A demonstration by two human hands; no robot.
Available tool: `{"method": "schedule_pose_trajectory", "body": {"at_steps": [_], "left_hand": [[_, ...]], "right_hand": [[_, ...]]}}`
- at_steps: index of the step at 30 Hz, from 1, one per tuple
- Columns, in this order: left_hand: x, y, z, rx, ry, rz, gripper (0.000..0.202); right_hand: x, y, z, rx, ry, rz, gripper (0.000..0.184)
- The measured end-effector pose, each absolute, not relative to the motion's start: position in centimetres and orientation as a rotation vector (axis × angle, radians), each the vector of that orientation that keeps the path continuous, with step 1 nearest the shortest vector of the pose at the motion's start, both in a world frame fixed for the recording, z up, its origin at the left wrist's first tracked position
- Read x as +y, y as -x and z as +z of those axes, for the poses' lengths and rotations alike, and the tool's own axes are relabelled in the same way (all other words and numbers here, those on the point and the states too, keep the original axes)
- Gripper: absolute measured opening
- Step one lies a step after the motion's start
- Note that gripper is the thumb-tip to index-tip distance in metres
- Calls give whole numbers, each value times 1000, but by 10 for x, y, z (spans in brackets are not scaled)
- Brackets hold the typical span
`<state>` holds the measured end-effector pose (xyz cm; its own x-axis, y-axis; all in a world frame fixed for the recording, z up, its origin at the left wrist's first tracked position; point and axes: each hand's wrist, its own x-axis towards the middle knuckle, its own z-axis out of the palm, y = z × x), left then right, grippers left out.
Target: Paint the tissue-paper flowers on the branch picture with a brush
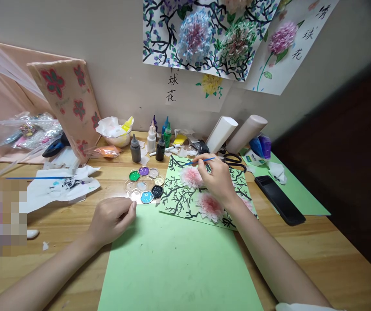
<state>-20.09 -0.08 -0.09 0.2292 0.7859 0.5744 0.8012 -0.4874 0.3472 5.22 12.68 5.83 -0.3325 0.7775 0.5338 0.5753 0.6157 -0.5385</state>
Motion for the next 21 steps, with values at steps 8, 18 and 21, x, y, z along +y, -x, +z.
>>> {"method": "schedule_pose_trajectory", "body": {"at_steps": [8,18,21], "left_hand": [[-1,200,0,-1574,2443,-1128,37],[-1,200,0,-1578,2440,-1122,38],[-1,200,0,-1571,2441,-1128,38]], "right_hand": [[121,-44,57,-2000,1086,565,25],[122,-43,50,-2035,1112,546,23],[123,-44,50,-2035,1108,519,23]]}}
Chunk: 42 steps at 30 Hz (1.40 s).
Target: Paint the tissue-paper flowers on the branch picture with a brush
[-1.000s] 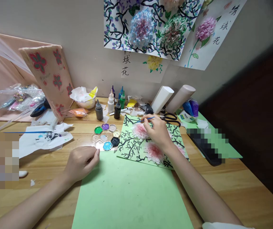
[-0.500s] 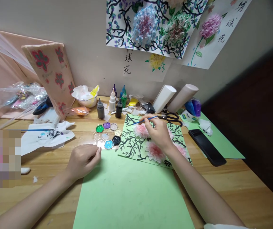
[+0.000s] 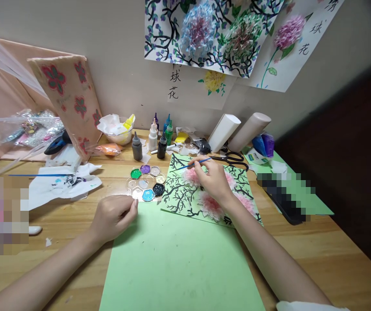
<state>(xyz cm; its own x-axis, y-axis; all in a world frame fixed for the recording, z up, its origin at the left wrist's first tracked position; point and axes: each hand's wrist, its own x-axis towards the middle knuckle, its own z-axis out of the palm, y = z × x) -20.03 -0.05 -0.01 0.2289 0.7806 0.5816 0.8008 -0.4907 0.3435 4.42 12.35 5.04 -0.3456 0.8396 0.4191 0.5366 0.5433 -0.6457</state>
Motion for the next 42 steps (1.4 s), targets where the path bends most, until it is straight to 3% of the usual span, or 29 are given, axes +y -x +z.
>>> {"method": "schedule_pose_trajectory", "body": {"at_steps": [42], "left_hand": [[0,200,1,-1562,2437,-1124,38]], "right_hand": [[139,-58,46,-2060,1148,327,22]]}}
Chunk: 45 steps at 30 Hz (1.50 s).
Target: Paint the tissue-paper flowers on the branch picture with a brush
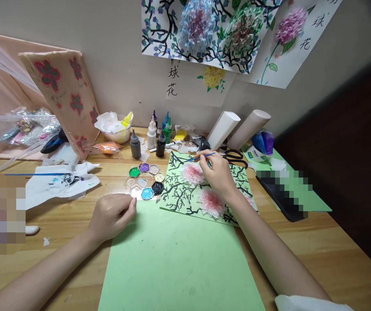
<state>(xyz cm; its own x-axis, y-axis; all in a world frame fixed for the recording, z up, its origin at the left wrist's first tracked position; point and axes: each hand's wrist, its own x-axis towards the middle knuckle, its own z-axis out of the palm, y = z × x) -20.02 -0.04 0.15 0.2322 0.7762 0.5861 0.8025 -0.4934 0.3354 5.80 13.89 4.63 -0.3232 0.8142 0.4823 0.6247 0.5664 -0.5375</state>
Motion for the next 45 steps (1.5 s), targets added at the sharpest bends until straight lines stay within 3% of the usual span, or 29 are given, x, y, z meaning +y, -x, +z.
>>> {"method": "schedule_pose_trajectory", "body": {"at_steps": [45], "left_hand": [[-1,201,-1,-1573,2456,-1133,37]], "right_hand": [[126,-52,53,-2133,1024,264,18]]}}
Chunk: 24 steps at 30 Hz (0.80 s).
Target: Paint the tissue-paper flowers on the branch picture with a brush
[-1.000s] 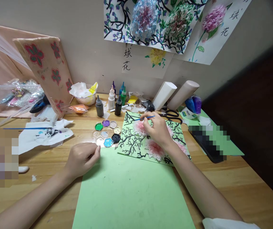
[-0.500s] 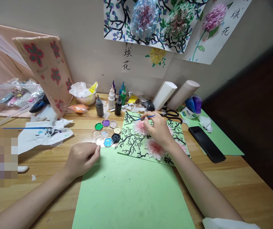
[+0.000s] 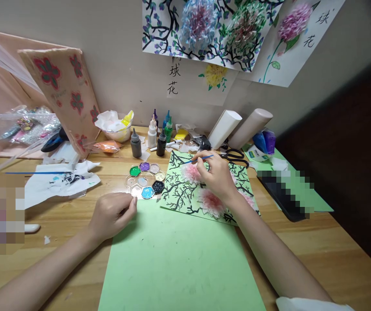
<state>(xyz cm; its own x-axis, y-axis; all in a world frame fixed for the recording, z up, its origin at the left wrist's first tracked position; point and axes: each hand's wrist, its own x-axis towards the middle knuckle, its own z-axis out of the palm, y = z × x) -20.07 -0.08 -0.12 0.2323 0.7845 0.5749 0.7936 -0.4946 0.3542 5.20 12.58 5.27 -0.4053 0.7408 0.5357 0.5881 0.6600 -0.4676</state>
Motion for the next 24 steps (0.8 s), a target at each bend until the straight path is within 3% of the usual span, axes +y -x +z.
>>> {"method": "schedule_pose_trajectory", "body": {"at_steps": [24], "left_hand": [[-1,200,1,-1569,2451,-1129,38]], "right_hand": [[120,-49,57,-2162,1010,292,18]]}}
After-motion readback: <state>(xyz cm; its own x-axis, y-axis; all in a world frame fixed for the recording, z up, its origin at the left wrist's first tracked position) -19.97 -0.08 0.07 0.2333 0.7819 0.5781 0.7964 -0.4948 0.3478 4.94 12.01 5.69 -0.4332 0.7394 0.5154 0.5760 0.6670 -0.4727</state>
